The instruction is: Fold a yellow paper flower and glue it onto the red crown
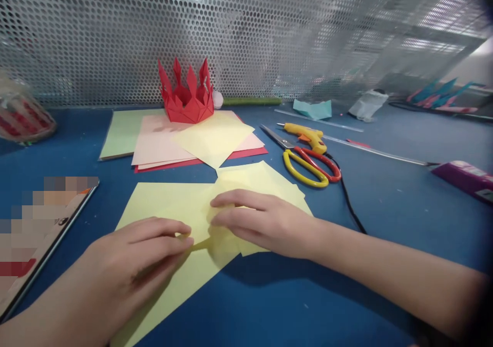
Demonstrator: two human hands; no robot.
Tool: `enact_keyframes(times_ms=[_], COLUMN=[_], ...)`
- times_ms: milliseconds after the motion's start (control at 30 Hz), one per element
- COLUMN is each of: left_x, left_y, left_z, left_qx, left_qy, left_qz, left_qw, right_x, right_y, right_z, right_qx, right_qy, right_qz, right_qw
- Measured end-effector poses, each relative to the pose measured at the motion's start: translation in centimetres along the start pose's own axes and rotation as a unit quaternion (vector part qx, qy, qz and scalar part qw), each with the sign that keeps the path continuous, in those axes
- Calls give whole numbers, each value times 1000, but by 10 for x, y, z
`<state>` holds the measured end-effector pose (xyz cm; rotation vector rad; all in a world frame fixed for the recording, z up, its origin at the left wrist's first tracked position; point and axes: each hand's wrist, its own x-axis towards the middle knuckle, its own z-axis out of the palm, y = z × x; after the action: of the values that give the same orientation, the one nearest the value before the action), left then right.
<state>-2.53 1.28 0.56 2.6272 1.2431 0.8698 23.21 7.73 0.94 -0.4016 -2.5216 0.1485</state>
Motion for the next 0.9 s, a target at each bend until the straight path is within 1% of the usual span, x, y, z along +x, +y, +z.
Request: enact_keyframes(times_ms=[133,200,300,433,500,600,767,900], left_x=[-1,-1,-3,-4,-6,-11,-16,-13], left_y=[-2,-2,2,8,10,9,2,-8], left_z=[-3,-5,-5,-4,-4,-5,-11,-13], left_qx=[-9,-8,17,29,29,38,54,77], left_qy=[-33,-47,-47,-44,-46,-54,-103,-111], left_qz=[1,23,54,40,24,15,42,75], left_qw=[999,999,997,998,998,998,992,988], right_x=[-2,-3,-5,-8,-8,-7,-3,-3], right_y=[6,7,7,2,1,2,9,12], right_z=[-1,-3,-7,-16,-19,-20,-12,-9], right_qx=[9,-3,-46,-117,-133,-128,-86,-95], right_qy=[-21,-29,-31,-21,-44,-81,-80,-83], right_qz=[-5,-12,-40,-92,-101,-100,-71,-76], right_qw=[1000,999,998,989,985,983,991,989])
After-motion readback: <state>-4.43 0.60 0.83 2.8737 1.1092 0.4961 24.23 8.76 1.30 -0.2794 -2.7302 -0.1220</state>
